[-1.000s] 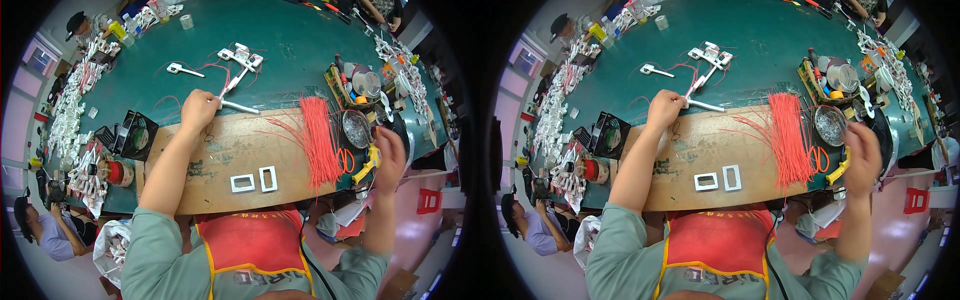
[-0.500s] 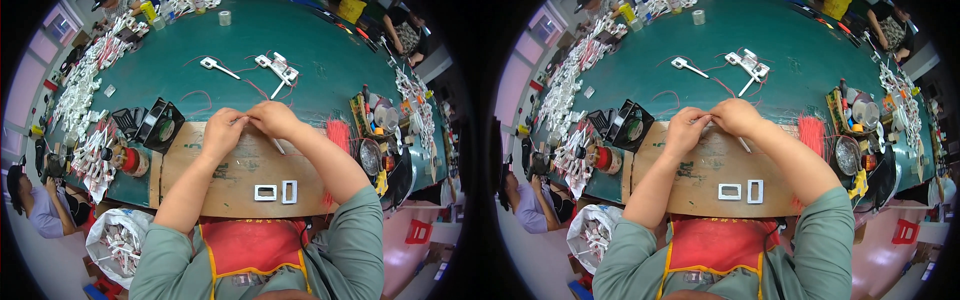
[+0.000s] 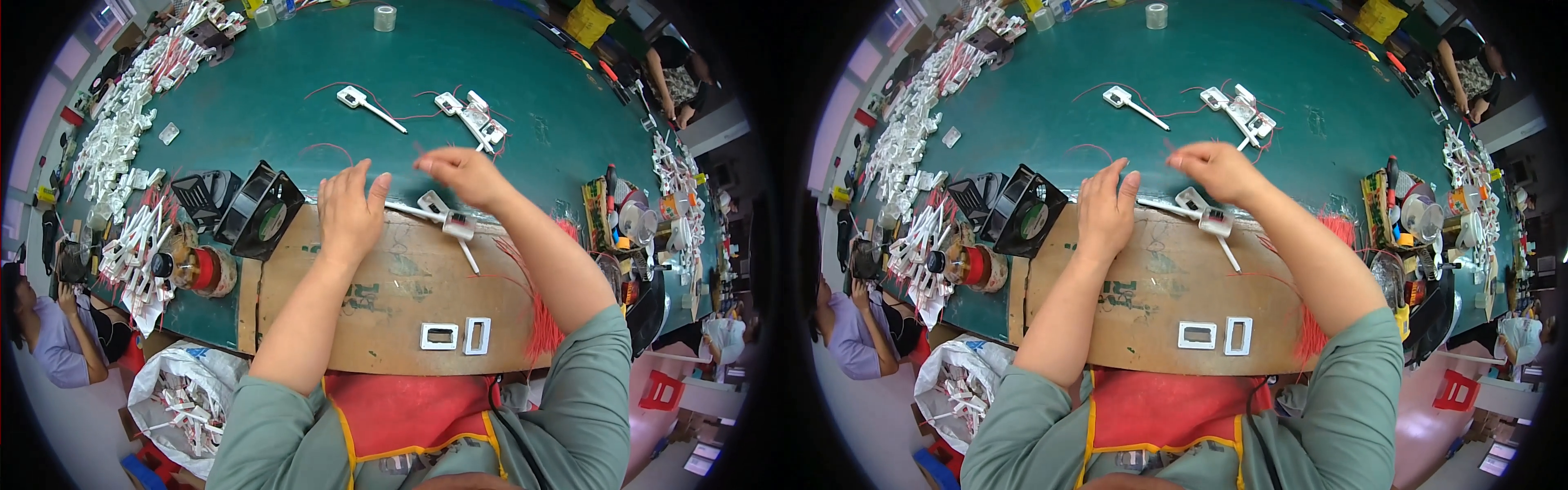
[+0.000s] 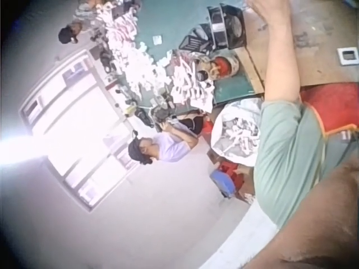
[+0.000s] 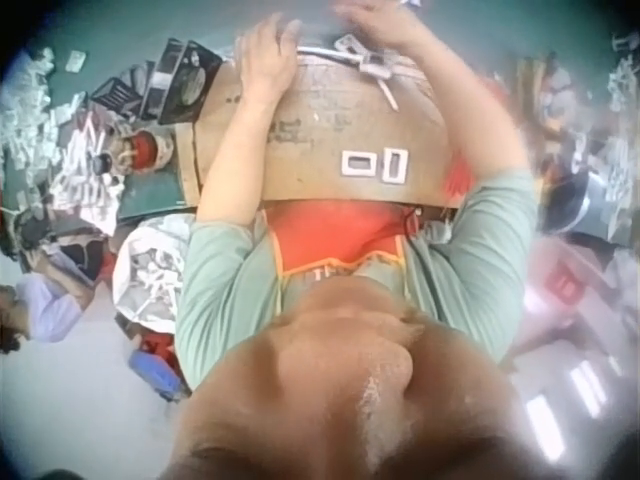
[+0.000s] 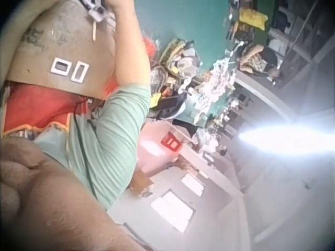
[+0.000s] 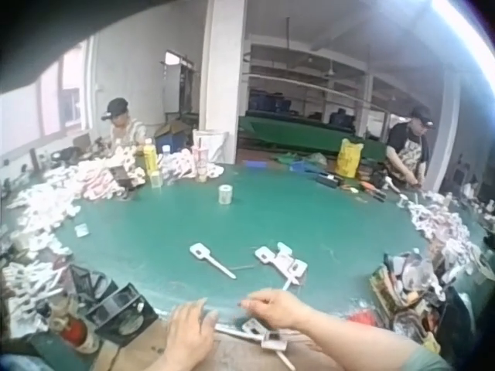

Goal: Manual assembly of lighting fixture components by threading wires through plastic housings.

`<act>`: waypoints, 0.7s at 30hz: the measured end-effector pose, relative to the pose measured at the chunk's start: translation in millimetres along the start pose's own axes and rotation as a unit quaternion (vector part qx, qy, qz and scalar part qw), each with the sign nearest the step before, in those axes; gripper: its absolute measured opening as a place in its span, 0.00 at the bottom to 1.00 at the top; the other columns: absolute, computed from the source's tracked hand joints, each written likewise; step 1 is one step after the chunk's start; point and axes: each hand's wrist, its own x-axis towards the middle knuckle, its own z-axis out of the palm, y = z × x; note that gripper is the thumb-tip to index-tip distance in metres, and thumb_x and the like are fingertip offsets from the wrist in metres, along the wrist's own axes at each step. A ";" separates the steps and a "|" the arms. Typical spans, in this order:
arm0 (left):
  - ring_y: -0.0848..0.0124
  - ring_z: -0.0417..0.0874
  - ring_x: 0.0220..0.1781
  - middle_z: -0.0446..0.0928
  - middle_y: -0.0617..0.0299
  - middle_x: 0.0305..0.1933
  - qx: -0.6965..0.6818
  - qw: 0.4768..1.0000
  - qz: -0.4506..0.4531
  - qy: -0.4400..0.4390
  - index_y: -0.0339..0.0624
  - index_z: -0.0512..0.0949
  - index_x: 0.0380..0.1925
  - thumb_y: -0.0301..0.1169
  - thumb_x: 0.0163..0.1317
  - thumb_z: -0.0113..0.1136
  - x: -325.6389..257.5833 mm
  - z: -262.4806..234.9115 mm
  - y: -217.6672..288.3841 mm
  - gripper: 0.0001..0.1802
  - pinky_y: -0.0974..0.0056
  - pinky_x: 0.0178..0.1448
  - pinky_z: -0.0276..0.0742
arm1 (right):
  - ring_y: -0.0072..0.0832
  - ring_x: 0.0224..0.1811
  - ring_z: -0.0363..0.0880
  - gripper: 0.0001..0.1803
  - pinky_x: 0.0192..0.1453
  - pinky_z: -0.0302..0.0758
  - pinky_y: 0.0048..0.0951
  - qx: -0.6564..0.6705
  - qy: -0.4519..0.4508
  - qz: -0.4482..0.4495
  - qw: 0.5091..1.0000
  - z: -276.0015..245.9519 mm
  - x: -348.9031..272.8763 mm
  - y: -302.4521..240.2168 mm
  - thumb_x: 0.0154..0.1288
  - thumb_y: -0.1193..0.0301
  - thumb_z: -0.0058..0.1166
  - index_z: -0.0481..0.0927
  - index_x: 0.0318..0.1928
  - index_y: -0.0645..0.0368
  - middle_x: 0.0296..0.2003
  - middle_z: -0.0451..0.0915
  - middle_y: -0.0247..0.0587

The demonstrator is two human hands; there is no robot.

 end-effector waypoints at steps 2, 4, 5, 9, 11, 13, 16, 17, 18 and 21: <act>0.52 0.72 0.56 0.75 0.49 0.52 0.004 1.000 -0.008 0.001 0.37 0.74 0.51 0.41 0.65 0.54 -1.8 -0.4 -3.8 0.21 0.49 0.63 0.62 | 0.32 0.41 0.79 0.15 0.48 0.74 0.31 -0.045 0.074 -0.016 0.996 -9.1 19.9 -12.1 0.66 0.60 0.53 0.83 0.46 0.53 0.37 0.83 0.40; 0.53 0.74 0.53 0.77 0.50 0.46 0.124 0.991 0.033 0.024 0.39 0.76 0.50 0.32 0.60 0.56 -3.6 0.3 -4.4 0.18 0.49 0.62 0.63 | 0.38 0.42 0.79 0.13 0.46 0.75 0.35 -0.232 0.156 -0.148 0.949 -25.1 43.0 -19.1 0.66 0.61 0.53 0.84 0.45 0.52 0.38 0.82 0.42; 0.53 0.74 0.53 0.77 0.50 0.46 0.124 0.992 0.032 0.024 0.39 0.76 0.50 0.32 0.60 0.56 -3.8 0.7 -6.1 0.18 0.49 0.62 0.63 | 0.41 0.46 0.79 0.13 0.46 0.76 0.38 -0.367 0.158 -0.112 0.910 -29.3 46.4 -31.4 0.64 0.64 0.52 0.82 0.46 0.50 0.38 0.81 0.43; 0.57 0.73 0.49 0.76 0.55 0.40 0.148 0.989 0.011 -0.018 0.42 0.77 0.47 0.26 0.54 0.55 -2.2 0.0 -9.8 0.18 0.51 0.58 0.63 | 0.42 0.47 0.79 0.15 0.48 0.77 0.40 -0.553 0.131 -0.117 0.815 -36.2 84.3 18.6 0.63 0.67 0.48 0.79 0.50 0.48 0.40 0.80 0.43; 0.57 0.73 0.48 0.76 0.56 0.39 0.156 0.987 -0.006 -0.037 0.43 0.78 0.46 0.25 0.54 0.54 -1.2 -1.3 -10.2 0.17 0.52 0.55 0.64 | 0.43 0.46 0.80 0.14 0.47 0.77 0.41 -0.572 0.106 -0.074 0.810 -40.6 100.1 28.6 0.64 0.66 0.47 0.79 0.48 0.49 0.39 0.80 0.43; 0.57 0.73 0.47 0.76 0.57 0.40 0.159 0.985 -0.023 -0.058 0.45 0.78 0.46 0.23 0.54 0.53 -0.4 -1.4 -10.2 0.18 0.54 0.53 0.64 | 0.43 0.45 0.80 0.12 0.46 0.77 0.43 -0.589 0.081 -0.029 0.804 -40.9 113.3 30.8 0.65 0.65 0.47 0.79 0.46 0.50 0.39 0.81 0.43; 0.56 0.75 0.43 0.76 0.55 0.40 0.110 0.994 -0.006 -0.005 0.44 0.77 0.47 0.21 0.54 0.52 -2.3 1.4 -11.0 0.18 0.54 0.50 0.67 | 0.43 0.44 0.81 0.11 0.45 0.77 0.45 -0.466 0.173 -0.054 0.866 -20.9 127.3 4.6 0.66 0.64 0.45 0.80 0.43 0.51 0.38 0.82 0.44; 0.56 0.75 0.43 0.76 0.55 0.40 0.112 0.994 -0.006 -0.006 0.44 0.77 0.47 0.21 0.54 0.52 -2.1 1.0 -11.5 0.18 0.54 0.50 0.67 | 0.42 0.44 0.81 0.11 0.45 0.77 0.46 -0.455 0.192 -0.062 0.867 -10.3 132.4 -9.7 0.66 0.64 0.45 0.80 0.43 0.50 0.37 0.82 0.43; 0.55 0.76 0.41 0.75 0.54 0.41 0.058 0.998 0.007 0.018 0.44 0.76 0.47 0.21 0.55 0.51 -1.2 4.2 -10.6 0.18 0.53 0.47 0.69 | 0.42 0.45 0.81 0.12 0.45 0.77 0.47 -0.445 0.216 -0.065 0.867 -2.6 136.6 -15.6 0.67 0.64 0.45 0.80 0.43 0.50 0.36 0.83 0.42; 0.52 0.77 0.40 0.74 0.52 0.42 -0.016 0.998 0.020 0.050 0.44 0.76 0.46 0.20 0.58 0.51 0.0 7.0 -1.8 0.16 0.52 0.43 0.73 | 0.44 0.45 0.80 0.13 0.46 0.76 0.46 -0.481 0.191 -0.055 0.854 22.4 161.0 -3.3 0.67 0.61 0.47 0.79 0.45 0.51 0.37 0.82 0.46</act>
